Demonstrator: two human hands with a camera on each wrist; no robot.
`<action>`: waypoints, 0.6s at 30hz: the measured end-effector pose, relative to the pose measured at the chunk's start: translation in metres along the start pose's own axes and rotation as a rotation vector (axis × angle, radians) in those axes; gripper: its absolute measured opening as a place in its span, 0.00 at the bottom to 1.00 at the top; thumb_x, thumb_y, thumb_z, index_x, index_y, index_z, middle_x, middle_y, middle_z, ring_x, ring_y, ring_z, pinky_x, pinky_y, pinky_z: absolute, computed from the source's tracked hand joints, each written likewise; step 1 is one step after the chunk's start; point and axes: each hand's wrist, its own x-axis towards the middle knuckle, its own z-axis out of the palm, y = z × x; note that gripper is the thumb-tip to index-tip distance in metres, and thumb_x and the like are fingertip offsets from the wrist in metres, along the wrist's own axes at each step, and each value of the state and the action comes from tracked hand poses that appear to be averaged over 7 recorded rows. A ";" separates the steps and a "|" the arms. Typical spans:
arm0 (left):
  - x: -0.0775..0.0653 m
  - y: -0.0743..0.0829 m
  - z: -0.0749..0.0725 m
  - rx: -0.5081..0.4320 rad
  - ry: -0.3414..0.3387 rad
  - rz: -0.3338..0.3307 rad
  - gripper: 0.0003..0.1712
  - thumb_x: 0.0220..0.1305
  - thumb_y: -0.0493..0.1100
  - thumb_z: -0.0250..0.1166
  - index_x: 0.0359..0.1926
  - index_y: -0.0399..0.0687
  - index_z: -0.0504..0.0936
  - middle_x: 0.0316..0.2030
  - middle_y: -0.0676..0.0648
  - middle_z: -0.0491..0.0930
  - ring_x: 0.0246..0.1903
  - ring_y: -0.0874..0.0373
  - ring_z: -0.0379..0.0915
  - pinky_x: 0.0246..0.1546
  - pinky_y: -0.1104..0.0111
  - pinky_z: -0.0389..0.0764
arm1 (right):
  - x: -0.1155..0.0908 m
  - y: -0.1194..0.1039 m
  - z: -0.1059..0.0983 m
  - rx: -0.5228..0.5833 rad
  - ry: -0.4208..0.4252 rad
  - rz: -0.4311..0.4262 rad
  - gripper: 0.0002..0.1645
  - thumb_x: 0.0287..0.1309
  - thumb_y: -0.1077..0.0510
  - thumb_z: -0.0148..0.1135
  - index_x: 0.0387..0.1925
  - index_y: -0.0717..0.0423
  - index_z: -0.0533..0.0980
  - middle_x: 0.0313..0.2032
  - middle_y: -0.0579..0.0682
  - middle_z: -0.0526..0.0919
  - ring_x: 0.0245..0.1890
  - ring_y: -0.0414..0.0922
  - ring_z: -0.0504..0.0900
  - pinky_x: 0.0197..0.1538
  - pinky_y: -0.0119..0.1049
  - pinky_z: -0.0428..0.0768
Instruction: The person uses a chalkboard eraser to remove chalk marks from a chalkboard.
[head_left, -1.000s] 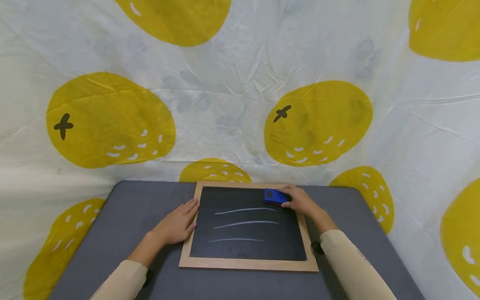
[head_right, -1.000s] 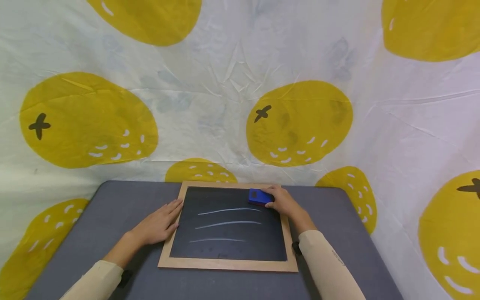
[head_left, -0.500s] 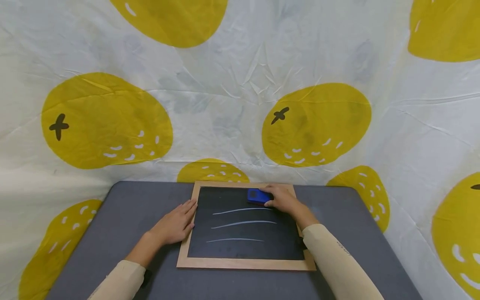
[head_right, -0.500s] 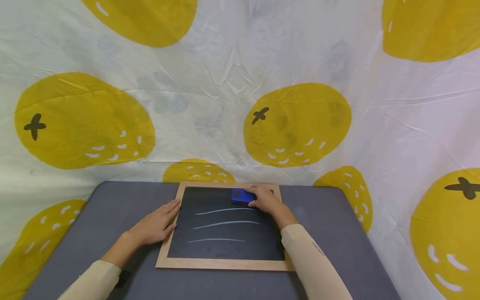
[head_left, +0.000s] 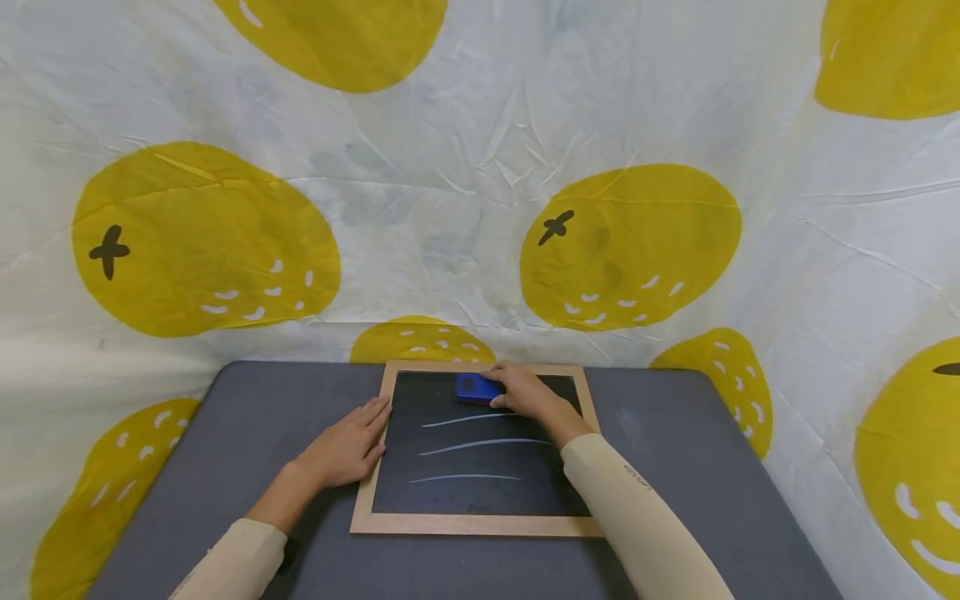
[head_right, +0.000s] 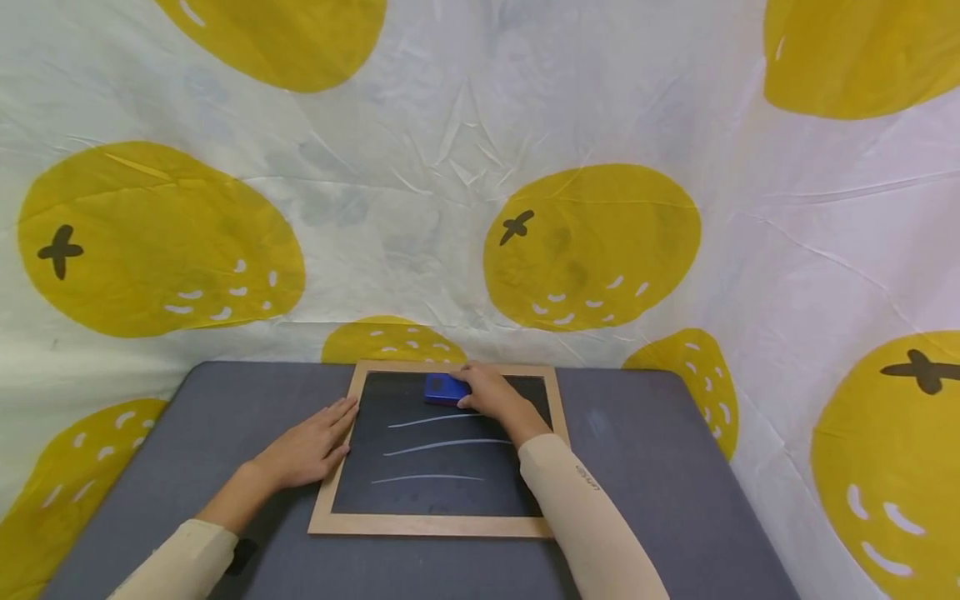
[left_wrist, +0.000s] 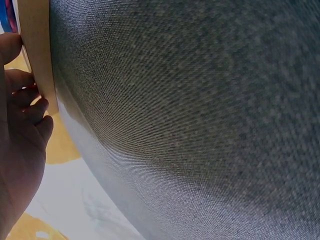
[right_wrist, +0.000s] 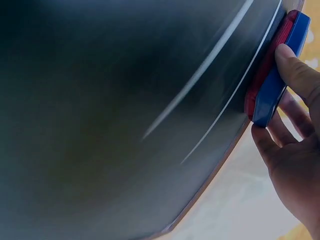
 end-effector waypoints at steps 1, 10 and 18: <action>0.000 0.000 0.000 -0.001 0.000 0.000 0.39 0.76 0.49 0.57 0.77 0.30 0.60 0.79 0.33 0.56 0.77 0.38 0.55 0.75 0.46 0.63 | 0.003 -0.003 0.001 -0.010 0.001 -0.005 0.37 0.62 0.56 0.73 0.71 0.53 0.74 0.66 0.59 0.77 0.65 0.56 0.77 0.70 0.52 0.74; -0.001 0.000 -0.001 -0.005 0.000 0.006 0.38 0.76 0.48 0.57 0.76 0.29 0.60 0.78 0.32 0.56 0.77 0.37 0.55 0.74 0.46 0.63 | 0.024 -0.029 0.012 -0.084 -0.009 -0.040 0.37 0.63 0.52 0.72 0.72 0.50 0.73 0.67 0.57 0.77 0.65 0.54 0.77 0.71 0.50 0.73; 0.001 0.000 -0.004 0.004 -0.019 0.005 0.38 0.76 0.49 0.56 0.77 0.29 0.60 0.78 0.32 0.56 0.77 0.37 0.55 0.74 0.47 0.64 | 0.039 -0.056 0.019 -0.121 -0.030 -0.031 0.37 0.65 0.50 0.70 0.73 0.49 0.71 0.67 0.56 0.76 0.66 0.53 0.76 0.71 0.48 0.72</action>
